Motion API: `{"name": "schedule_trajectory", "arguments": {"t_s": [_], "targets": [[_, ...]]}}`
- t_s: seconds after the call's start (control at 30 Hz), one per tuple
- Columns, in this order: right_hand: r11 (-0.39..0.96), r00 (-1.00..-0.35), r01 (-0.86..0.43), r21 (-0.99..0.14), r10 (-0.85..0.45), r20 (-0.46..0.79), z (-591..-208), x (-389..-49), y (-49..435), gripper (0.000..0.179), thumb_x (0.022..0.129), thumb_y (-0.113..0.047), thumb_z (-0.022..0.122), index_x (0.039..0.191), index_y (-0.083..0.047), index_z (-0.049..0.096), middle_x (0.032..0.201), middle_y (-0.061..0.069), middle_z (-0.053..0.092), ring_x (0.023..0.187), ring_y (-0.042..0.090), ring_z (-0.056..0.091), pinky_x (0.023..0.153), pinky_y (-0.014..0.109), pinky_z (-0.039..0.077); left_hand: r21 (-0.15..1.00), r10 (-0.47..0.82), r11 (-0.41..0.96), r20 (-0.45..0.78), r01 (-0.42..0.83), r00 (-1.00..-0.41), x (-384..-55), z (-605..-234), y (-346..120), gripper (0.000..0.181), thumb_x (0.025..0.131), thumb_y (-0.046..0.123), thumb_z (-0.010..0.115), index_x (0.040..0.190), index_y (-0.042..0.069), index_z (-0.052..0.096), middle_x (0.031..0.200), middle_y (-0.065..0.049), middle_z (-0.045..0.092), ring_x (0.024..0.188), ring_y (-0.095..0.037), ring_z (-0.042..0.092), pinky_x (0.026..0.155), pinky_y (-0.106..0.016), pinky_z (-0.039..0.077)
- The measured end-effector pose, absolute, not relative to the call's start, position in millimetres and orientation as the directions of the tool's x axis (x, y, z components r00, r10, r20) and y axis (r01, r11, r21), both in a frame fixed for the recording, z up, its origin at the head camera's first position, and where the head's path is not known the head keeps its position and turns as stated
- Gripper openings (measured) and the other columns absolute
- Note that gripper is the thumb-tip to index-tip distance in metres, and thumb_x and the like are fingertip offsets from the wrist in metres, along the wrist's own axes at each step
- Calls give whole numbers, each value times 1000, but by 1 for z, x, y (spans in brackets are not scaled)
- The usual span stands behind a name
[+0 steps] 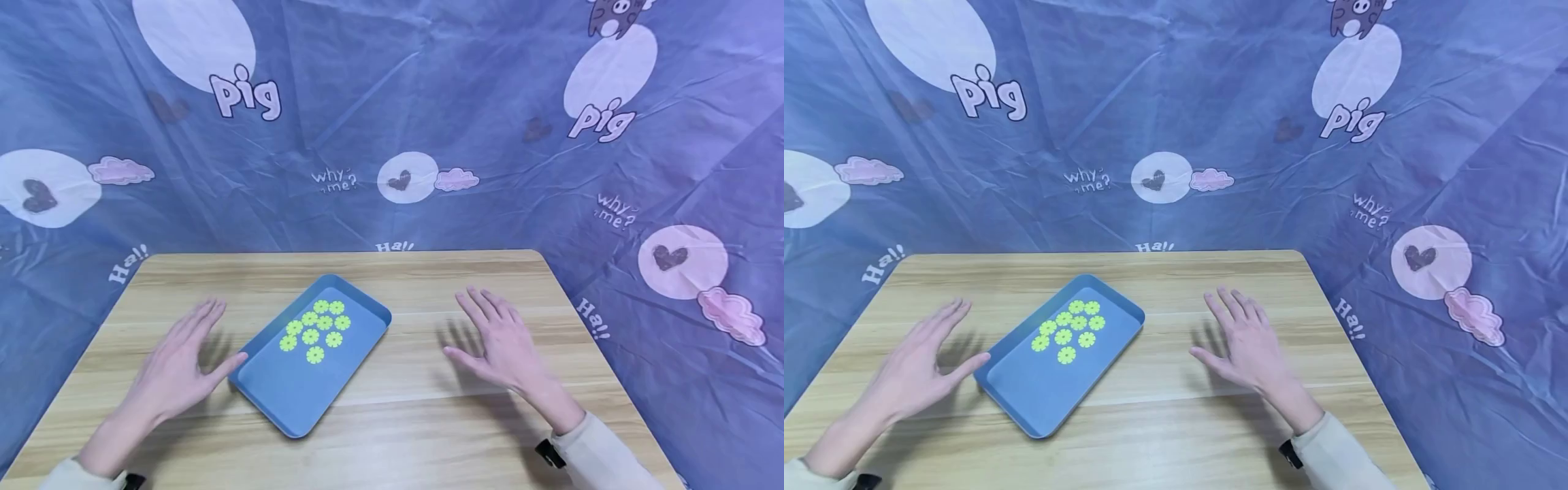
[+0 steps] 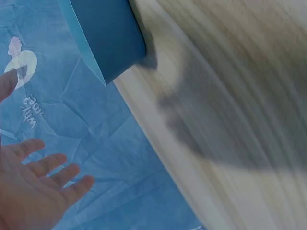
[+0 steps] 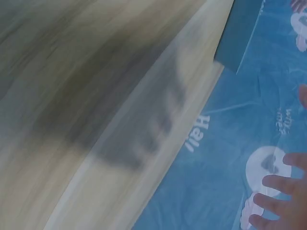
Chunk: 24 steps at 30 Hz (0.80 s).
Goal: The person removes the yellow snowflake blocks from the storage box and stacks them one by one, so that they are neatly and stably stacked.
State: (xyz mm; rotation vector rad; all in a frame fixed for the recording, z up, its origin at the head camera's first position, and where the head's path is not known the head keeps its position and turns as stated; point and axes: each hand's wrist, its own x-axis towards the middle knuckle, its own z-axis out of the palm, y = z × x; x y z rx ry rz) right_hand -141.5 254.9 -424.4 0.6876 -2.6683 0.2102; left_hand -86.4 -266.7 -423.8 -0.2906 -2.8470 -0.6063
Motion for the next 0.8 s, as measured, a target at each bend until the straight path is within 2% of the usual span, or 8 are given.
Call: {"name": "schedule_trajectory", "arguments": {"t_s": [0.07, 0.13, 0.27, 0.4, 0.53, 0.67, 0.7, 0.8], "targets": [[856, -794, -514, -61, -447, 412, -425, -142, 249, 95, 84, -67, 73, 159, -16, 46, 160, 16, 52, 144, 43, 51, 112, 65, 44, 429, 118, 879, 229, 208, -966, -86, -424, -267, 93, 92, 52, 76, 165, 14, 32, 170, -24, 32, 149, -56, 36, 110, -81, 29], [841, -779, -536, -79, -455, 432, -425, -142, 244, 91, 85, -65, 73, 157, -15, 48, 156, 15, 56, 141, 42, 54, 111, 63, 45, 468, 100, 862, 220, 195, -970, -86, -425, -267, 88, 93, 49, 77, 162, 12, 38, 165, -26, 39, 143, -57, 42, 105, -81, 33], [809, -746, -580, -96, -481, 461, -426, -143, 230, 84, 88, -64, 71, 154, -15, 53, 150, 14, 61, 134, 39, 60, 109, 58, 50, 536, 87, 821, 228, 199, -970, -86, -432, -267, 75, 94, 40, 79, 153, 5, 49, 154, -27, 52, 124, -56, 60, 95, -74, 46], [783, -731, -613, -104, -511, 453, -428, -146, 216, 80, 91, -64, 69, 151, -13, 56, 148, 12, 63, 132, 35, 63, 108, 54, 52, 606, 78, 774, 191, 180, -979, -84, -437, -267, 67, 95, 34, 79, 149, 2, 53, 146, -27, 58, 115, -53, 66, 88, -67, 56], [757, -731, -638, -145, -535, 423, -429, -149, 201, 75, 91, -60, 71, 149, -13, 58, 146, 11, 64, 133, 32, 63, 109, 51, 53, 685, 77, 716, 117, 137, -990, -85, -438, -266, 62, 96, 30, 79, 145, -1, 56, 142, -27, 63, 121, -49, 66, 90, -44, 63], [739, -741, -645, -194, -543, 395, -428, -152, 186, 71, 91, -56, 75, 147, -15, 59, 145, 7, 65, 131, 29, 64, 108, 49, 54, 723, 57, 686, 49, 75, -997, -87, -439, -267, 57, 98, 30, 77, 142, 0, 58, 138, -27, 66, 119, -45, 69, 87, -19, 59], [736, -743, -646, -204, -544, 389, -428, -153, 183, 71, 90, -55, 75, 147, -15, 60, 144, 7, 66, 131, 28, 64, 108, 48, 54, 724, 48, 687, 37, 60, -998, -88, -439, -267, 56, 98, 31, 76, 142, 0, 59, 137, -26, 67, 118, -42, 70, 86, -17, 58], [728, -746, -650, -217, -557, 365, -426, -155, 172, 69, 91, -56, 75, 145, -16, 61, 142, 4, 67, 129, 26, 64, 108, 46, 55, 726, 23, 686, 41, 46, -999, -89, -442, -269, 51, 98, 29, 76, 138, 0, 62, 129, -25, 72, 106, -13, 74, 83, -13, 56]]}}
